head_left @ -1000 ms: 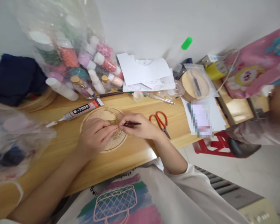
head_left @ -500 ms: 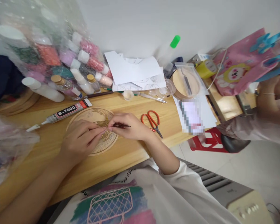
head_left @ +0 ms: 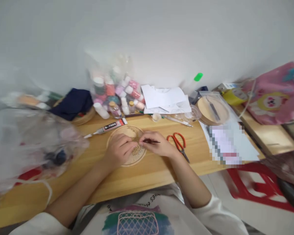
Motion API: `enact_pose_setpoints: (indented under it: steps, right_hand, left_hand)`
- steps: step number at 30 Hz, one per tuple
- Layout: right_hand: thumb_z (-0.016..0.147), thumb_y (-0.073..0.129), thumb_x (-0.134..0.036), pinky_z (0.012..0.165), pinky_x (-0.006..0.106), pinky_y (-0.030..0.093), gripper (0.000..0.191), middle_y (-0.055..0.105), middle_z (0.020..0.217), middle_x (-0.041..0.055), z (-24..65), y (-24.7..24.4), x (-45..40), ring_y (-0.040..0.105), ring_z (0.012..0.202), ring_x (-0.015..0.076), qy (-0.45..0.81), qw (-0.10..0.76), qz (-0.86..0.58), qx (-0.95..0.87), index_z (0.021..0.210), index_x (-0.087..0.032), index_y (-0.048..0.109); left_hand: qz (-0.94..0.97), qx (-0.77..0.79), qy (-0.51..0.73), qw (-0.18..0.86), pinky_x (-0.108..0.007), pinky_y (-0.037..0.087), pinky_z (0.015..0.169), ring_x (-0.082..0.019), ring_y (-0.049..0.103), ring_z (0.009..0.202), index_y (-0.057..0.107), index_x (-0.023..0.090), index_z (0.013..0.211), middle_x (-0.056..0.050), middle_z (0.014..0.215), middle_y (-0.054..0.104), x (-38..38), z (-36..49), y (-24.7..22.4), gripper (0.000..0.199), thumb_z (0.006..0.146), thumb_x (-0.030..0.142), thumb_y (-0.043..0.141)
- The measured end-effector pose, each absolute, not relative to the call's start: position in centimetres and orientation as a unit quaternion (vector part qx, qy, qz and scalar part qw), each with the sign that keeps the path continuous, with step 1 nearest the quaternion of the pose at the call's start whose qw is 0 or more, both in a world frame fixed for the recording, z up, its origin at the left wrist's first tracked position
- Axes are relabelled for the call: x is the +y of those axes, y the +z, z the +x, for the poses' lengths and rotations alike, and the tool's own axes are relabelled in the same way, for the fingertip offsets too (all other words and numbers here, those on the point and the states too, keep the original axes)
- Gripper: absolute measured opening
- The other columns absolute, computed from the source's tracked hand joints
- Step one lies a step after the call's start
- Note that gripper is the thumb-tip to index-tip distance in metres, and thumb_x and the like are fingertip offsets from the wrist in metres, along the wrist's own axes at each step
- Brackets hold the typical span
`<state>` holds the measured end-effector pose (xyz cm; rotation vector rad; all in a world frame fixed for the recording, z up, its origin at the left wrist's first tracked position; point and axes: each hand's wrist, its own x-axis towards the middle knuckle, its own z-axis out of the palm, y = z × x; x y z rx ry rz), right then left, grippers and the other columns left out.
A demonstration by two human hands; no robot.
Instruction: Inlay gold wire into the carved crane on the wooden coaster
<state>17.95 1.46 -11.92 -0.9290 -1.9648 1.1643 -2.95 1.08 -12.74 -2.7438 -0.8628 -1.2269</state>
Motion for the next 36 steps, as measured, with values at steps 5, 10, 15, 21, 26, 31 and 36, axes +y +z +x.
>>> enact_pose_setpoints:
  steps: [5,10,15,21,26,31,36]
  right_hand:
    - [0.092,0.058,-0.031,0.060,0.022,0.041,0.023,0.062,0.071,0.0019,18.04,-11.99,1.70,0.052,0.064,0.0097,0.442,0.336,-0.351,-0.754,0.079,-0.014,0.067]
    - [0.092,0.059,-0.041,0.058,0.022,0.040,0.032,0.061,0.069,0.0013,17.93,-12.00,1.71,0.050,0.062,0.0093,0.447,0.338,-0.358,-0.747,0.079,-0.013,0.066]
    - [0.091,0.060,-0.043,0.060,0.023,0.043,0.032,0.063,0.072,0.0021,17.75,-12.23,1.72,0.053,0.064,0.0105,0.460,0.339,-0.365,-0.735,0.082,-0.014,0.067]
    - [0.089,0.063,-0.027,0.067,0.022,0.045,0.015,0.064,0.077,0.0010,17.66,-12.17,1.93,0.055,0.069,0.0101,0.459,0.324,-0.369,-0.741,0.081,-0.015,0.066]
    - [0.089,0.063,-0.019,0.073,0.022,0.045,0.010,0.064,0.080,0.0005,17.77,-11.97,2.12,0.057,0.075,0.0110,0.458,0.304,-0.372,-0.748,0.079,-0.017,0.064]
    - [0.091,0.061,-0.015,0.072,0.021,0.045,0.009,0.064,0.081,0.0003,17.86,-11.57,2.03,0.057,0.076,0.0102,0.435,0.279,-0.358,-0.778,0.083,-0.016,0.064]
    - [0.092,0.059,-0.012,0.074,0.020,0.045,0.010,0.065,0.084,-0.0005,17.77,-11.30,2.03,0.057,0.077,0.0093,0.431,0.270,-0.365,-0.780,0.083,-0.016,0.063]
  left_hand:
    - [-0.875,-0.286,-0.390,0.027,-0.029,0.044,0.066,-0.014,0.056,0.069,0.067,0.018,0.081,-0.001,0.070,0.061,1.16,-2.78,-12.75,0.019,0.096,0.018,0.055]
    - [-0.866,-0.297,-0.402,0.028,-0.029,0.046,0.067,-0.013,0.056,0.069,0.067,0.018,0.080,-0.001,0.071,0.062,1.21,-2.68,-12.90,0.021,0.096,0.019,0.054]
    - [-0.864,-0.300,-0.404,0.029,-0.029,0.048,0.066,-0.014,0.057,0.069,0.066,0.020,0.085,0.000,0.072,0.062,1.07,-2.92,-12.60,0.015,0.096,0.018,0.056]
    - [-0.870,-0.267,-0.415,0.013,-0.031,0.047,0.062,-0.014,0.056,0.066,0.064,0.022,0.088,0.002,0.072,0.059,1.40,-3.30,-12.35,0.009,0.091,0.014,0.064]
    - [-0.882,-0.244,-0.403,0.027,-0.031,0.048,0.063,-0.015,0.057,0.068,0.062,0.024,0.091,0.002,0.075,0.062,1.89,-3.23,-12.79,0.012,0.090,0.012,0.063]
    - [-0.890,-0.227,-0.394,0.028,-0.031,0.049,0.061,-0.015,0.057,0.067,0.060,0.023,0.092,0.003,0.074,0.064,1.86,-3.31,-12.49,0.012,0.090,0.012,0.065]
    - [-0.897,-0.226,-0.381,0.008,-0.031,0.044,0.058,-0.015,0.055,0.064,0.059,0.022,0.093,0.001,0.073,0.062,1.69,-3.52,-12.24,0.013,0.091,0.010,0.062]
